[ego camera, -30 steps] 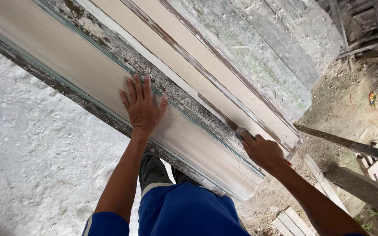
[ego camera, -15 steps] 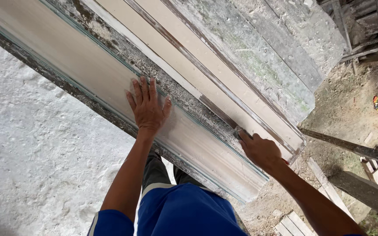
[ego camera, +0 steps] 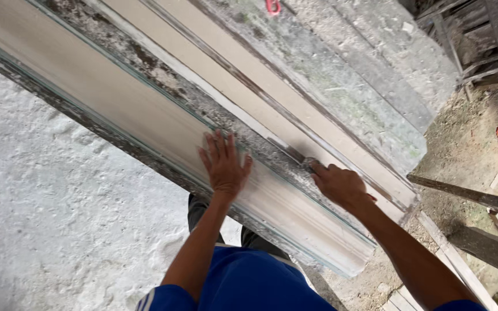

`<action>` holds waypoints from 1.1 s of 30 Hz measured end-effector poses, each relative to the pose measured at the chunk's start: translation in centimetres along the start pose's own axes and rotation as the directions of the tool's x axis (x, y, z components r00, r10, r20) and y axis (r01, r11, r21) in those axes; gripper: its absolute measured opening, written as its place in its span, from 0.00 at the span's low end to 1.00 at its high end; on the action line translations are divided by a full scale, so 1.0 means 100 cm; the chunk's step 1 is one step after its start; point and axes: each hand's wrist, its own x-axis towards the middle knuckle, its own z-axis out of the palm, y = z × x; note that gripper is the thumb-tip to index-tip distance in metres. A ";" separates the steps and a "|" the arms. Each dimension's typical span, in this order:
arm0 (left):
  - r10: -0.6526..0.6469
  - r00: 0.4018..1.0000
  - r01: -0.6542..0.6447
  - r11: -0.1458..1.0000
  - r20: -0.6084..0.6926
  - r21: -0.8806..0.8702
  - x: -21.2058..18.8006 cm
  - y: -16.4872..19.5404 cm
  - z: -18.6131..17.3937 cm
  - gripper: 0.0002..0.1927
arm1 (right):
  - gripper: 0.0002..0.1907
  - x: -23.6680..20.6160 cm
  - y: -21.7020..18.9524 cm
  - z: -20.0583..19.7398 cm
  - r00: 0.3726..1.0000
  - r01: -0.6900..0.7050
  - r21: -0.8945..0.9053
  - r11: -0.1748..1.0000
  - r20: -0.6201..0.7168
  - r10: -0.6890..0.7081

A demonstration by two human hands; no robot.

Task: The person uses a small handheld scraper to remove dried plaster residue from the grooved channels of decorative plaster molding strips laid on a workbench. They work along the lengths of several strips, bracing the molding with one hand while scraping the recessed grooves with the other.

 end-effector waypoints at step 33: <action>-0.210 0.974 0.206 0.977 -0.087 -0.054 0.149 -0.173 -0.073 0.44 | 0.23 0.107 -0.127 -0.071 0.993 -0.054 0.020 0.998 0.102 0.052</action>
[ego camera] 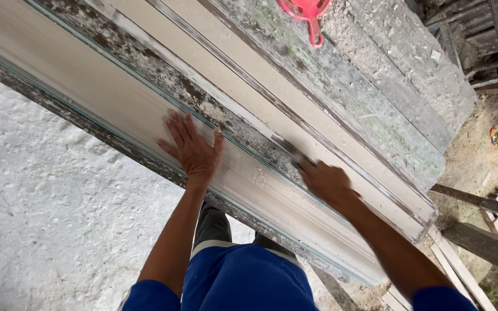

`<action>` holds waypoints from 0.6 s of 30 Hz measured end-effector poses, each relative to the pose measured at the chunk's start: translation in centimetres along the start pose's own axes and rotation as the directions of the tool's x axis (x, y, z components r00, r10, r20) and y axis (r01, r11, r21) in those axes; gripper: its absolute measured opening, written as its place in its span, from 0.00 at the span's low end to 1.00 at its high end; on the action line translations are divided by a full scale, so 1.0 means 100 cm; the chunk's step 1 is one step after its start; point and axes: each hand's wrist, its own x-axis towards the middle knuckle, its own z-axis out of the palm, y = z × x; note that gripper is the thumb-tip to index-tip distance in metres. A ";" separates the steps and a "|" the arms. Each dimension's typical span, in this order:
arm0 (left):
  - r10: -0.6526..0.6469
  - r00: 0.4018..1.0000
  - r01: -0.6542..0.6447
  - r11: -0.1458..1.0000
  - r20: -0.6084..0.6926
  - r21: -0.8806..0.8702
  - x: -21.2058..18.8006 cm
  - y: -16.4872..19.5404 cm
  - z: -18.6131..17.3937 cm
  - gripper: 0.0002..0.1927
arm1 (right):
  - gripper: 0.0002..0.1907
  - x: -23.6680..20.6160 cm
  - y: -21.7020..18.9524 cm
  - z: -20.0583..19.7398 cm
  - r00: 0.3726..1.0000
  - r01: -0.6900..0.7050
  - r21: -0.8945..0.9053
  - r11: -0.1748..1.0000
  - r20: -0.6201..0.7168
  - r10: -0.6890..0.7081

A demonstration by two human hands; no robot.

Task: The person uses a small handheld scraper to remove dried plaster residue from the grooved channels of decorative plaster molding strips laid on a workbench. They work along the lengths of several strips, bracing the molding with one hand while scraping the recessed grooves with the other.

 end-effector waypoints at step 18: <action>-0.004 1.000 0.003 0.998 -0.005 -0.058 0.002 -0.011 0.001 0.43 | 0.25 0.108 -0.078 -0.069 0.966 0.163 -0.082 0.983 -0.188 -0.176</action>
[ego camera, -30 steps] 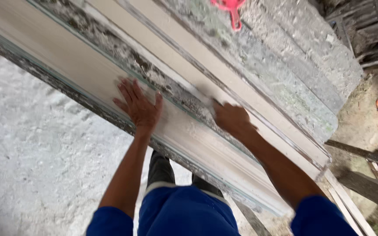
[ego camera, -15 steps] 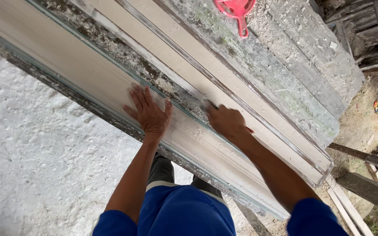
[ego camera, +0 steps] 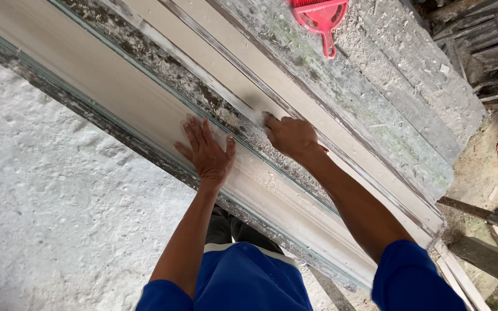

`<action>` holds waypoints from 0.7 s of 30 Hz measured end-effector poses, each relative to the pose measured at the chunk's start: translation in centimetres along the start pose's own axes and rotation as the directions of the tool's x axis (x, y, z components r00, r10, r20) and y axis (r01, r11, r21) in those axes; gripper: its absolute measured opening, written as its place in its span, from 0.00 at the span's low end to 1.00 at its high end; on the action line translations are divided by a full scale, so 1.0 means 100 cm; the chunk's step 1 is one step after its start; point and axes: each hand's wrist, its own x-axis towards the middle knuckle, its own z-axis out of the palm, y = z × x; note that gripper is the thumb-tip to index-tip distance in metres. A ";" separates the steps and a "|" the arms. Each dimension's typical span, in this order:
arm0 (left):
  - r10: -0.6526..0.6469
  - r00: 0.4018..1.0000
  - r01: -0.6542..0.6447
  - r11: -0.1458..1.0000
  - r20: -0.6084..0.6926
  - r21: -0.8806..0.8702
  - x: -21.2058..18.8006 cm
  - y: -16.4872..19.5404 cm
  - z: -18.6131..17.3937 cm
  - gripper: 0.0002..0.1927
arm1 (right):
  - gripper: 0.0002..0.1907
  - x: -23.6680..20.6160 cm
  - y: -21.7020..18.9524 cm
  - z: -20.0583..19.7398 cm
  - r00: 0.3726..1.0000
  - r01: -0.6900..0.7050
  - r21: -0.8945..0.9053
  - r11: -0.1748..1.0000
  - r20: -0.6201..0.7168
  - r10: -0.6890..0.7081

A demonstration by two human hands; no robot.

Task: The person uses a small handheld scraper to remove dried plaster residue from the grooved channels of decorative plaster molding strips laid on a workbench. They work along the lengths of several strips, bracing the molding with one hand while scraping the recessed grooves with the other.

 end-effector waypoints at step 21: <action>-0.021 1.000 0.020 0.999 0.011 0.029 0.006 0.004 -0.005 0.41 | 0.26 -0.084 0.019 -0.003 0.980 -0.146 0.049 0.988 0.147 0.137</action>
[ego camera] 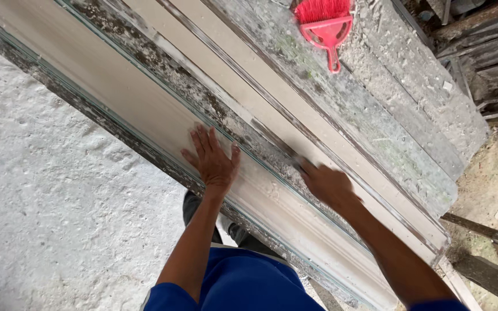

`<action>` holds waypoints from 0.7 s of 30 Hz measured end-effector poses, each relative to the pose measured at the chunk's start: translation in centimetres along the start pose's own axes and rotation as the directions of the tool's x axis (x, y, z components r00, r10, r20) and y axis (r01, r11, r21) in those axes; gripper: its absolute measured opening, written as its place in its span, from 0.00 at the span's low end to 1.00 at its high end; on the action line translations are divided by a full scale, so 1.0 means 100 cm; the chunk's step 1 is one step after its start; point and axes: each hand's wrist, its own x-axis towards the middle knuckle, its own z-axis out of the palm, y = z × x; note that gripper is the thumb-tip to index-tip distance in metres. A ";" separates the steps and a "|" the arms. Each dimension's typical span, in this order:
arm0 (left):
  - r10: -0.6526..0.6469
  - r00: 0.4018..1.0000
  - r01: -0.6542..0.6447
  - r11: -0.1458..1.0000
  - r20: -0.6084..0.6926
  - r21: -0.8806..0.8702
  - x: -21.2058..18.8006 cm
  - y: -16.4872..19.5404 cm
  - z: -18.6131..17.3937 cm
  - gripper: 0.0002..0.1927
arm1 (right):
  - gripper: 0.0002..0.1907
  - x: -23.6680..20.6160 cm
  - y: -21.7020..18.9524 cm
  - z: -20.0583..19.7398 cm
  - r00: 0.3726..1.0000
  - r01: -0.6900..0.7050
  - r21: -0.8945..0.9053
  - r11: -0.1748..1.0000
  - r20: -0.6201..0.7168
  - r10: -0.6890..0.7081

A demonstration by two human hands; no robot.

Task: The person uses a small handheld scraper to remove dried plaster residue from the grooved channels of decorative plaster molding strips laid on a workbench. They work along the lengths of several strips, bracing the molding with one hand while scraping the recessed grooves with the other.

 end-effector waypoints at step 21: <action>-0.020 1.000 0.021 1.000 -0.015 0.011 0.208 -0.156 -0.076 0.46 | 0.27 0.092 -0.114 -0.076 0.991 -0.120 0.009 0.993 0.054 0.120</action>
